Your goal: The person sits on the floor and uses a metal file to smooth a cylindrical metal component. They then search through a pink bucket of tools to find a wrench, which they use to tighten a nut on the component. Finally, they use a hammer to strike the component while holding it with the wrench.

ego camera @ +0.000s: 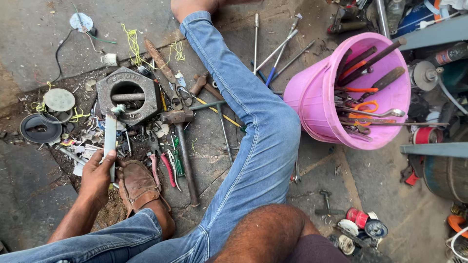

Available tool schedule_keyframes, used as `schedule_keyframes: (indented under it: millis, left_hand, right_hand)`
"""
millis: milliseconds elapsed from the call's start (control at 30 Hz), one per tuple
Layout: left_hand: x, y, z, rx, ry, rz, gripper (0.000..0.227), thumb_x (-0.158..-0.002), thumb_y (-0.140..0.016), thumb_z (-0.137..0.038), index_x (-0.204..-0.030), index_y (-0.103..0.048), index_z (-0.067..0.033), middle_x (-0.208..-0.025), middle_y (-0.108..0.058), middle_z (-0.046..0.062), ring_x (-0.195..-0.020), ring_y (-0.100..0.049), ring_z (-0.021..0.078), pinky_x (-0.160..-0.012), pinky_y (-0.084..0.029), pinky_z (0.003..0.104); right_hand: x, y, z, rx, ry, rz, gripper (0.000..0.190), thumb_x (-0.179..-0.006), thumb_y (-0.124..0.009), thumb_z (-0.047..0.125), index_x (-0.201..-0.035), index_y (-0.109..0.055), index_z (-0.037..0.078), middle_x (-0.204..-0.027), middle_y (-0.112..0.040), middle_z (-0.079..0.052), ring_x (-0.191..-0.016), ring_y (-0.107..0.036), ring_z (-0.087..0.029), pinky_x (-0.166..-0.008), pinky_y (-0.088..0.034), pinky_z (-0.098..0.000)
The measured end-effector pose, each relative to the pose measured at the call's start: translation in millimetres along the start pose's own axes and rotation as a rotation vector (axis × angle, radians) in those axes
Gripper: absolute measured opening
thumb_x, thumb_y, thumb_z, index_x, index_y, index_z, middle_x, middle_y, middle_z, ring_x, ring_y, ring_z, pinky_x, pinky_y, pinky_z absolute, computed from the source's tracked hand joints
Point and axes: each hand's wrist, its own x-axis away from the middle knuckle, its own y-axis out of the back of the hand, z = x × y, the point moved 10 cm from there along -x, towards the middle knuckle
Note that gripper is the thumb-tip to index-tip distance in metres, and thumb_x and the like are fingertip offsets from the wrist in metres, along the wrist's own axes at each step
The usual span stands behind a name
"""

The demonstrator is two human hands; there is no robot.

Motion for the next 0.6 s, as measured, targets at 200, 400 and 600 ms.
schedule_keyframes:
  millis: [200,400,600]
  left_hand:
    - [-6.6,8.0,13.0,-0.004,0.004,-0.020,0.030,-0.105,-0.060,-0.030,-0.121,-0.059,-0.0042,-0.081,-0.066,0.009,-0.062,-0.056,0.0149,-0.054,-0.041,0.031]
    - [-20.6,28.9,33.3,-0.221,-0.018,-0.131,0.068,-0.100,-0.061,-0.048,-0.149,-0.046,-0.0029,-0.139,-0.058,0.018,-0.126,-0.054,0.0257,-0.104,-0.043,0.041]
    - [-26.7,15.9,32.9,-0.250,-0.135,-0.102,0.052,-0.104,-0.058,-0.047,-0.125,-0.060,0.0006,-0.104,-0.060,0.009,-0.093,-0.053,0.0204,-0.078,-0.042,0.037]
  right_hand:
    - [54.9,-9.2,18.0,-0.151,0.113,-0.059,0.033,-0.099,-0.073,0.038,-0.105,-0.072,0.006,-0.093,-0.072,-0.007,-0.080,-0.073,-0.020,-0.073,-0.058,-0.0311]
    - [153.7,-78.5,44.0,-0.554,0.344,-0.005,0.032,-0.100,-0.073,0.038,-0.106,-0.072,0.007,-0.093,-0.072,-0.007,-0.082,-0.074,-0.020,-0.075,-0.058,-0.0313]
    - [174.1,-192.0,-186.2,0.456,-0.469,0.423,0.070,-0.079,-0.073,0.069,-0.109,-0.074,0.005,-0.109,-0.073,-0.020,-0.103,-0.069,-0.040,-0.083,-0.055,-0.0530]
